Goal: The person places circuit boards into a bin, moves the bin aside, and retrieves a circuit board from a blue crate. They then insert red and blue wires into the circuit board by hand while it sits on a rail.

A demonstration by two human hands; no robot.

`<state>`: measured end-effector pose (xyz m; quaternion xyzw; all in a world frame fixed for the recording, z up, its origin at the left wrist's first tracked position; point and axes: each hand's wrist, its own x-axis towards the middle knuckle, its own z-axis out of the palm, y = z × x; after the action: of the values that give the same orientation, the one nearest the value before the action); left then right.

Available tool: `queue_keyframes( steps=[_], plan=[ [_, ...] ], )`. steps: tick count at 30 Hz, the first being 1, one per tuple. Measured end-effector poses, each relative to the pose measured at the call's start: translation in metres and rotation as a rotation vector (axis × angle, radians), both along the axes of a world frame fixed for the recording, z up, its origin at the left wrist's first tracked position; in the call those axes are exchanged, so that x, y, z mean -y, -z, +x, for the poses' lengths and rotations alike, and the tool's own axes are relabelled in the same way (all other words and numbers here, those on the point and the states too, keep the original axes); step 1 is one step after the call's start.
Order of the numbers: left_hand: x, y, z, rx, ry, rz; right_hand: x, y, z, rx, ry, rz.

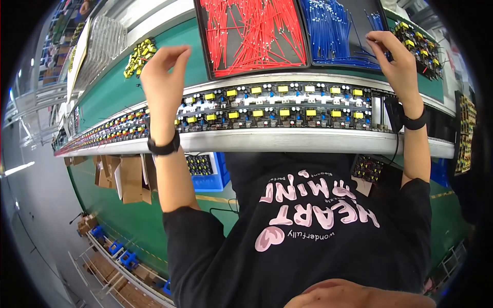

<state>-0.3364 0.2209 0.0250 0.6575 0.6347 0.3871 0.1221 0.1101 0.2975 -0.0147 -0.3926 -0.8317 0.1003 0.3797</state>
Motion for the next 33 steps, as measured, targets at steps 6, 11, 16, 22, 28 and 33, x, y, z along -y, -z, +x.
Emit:
queue_keyframes(
  steps=[6,11,16,22,28,33],
  plan=[
    [0.105,0.008,-0.033,-0.258,-0.367,-0.062,0.005,-0.001,-0.004,-0.017,-0.019,-0.013],
    [0.129,0.035,-0.038,-0.366,-0.460,-0.229,0.016,-0.003,-0.001,-0.026,-0.006,-0.068],
    [0.129,0.062,-0.055,-0.364,-0.441,-0.320,0.029,-0.016,0.022,-0.065,0.054,-0.092],
    [0.140,0.056,-0.106,-0.363,-0.313,-0.311,0.046,-0.049,0.033,-0.154,-0.036,0.003],
    [0.123,0.050,-0.079,-0.396,-0.281,-0.414,0.093,-0.082,0.056,-0.207,-0.028,-0.106],
    [0.132,0.043,-0.060,-0.337,-0.265,-0.426,0.117,-0.077,0.056,-0.277,-0.024,-0.151]
  ],
)
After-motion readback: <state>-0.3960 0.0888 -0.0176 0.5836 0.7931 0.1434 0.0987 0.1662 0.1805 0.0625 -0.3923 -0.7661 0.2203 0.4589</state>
